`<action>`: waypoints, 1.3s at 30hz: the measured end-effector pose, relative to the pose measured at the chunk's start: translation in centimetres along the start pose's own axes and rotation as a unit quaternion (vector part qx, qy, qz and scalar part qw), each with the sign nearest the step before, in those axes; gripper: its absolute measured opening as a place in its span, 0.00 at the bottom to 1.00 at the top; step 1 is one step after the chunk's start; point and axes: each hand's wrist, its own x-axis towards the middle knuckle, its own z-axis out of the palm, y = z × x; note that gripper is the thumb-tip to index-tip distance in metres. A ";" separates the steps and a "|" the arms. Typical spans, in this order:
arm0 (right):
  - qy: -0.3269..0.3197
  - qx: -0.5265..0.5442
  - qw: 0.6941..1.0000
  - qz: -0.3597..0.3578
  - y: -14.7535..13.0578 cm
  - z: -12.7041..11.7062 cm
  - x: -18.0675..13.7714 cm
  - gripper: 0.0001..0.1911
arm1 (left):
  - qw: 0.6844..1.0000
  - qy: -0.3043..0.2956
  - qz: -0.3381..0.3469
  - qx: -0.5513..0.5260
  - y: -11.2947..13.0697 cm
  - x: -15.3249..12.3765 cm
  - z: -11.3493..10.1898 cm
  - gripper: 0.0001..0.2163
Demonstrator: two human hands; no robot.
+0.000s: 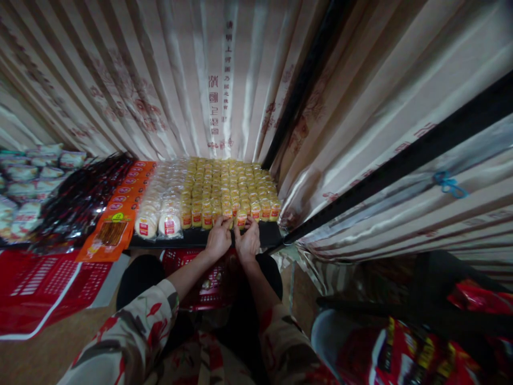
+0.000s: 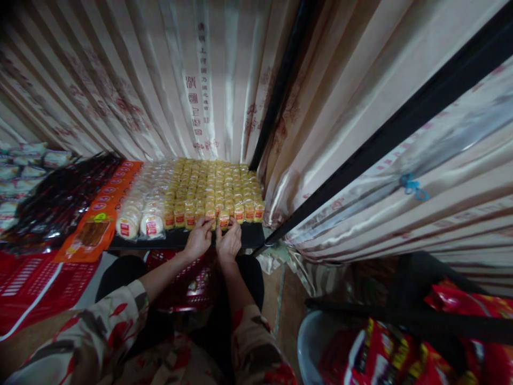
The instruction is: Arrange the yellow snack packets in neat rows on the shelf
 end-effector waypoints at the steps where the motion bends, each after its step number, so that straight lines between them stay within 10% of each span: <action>1: 0.000 0.000 1.000 -0.005 0.0 0.1 0.0 0.20 | 1.000 -0.002 -0.001 0.003 0.0 0.0 0.0 0.23; 39: 0.029 0.007 0.999 -0.029 0.7 2.0 1.2 0.15 | 1.000 0.018 0.015 0.020 -0.9 0.0 0.9 0.23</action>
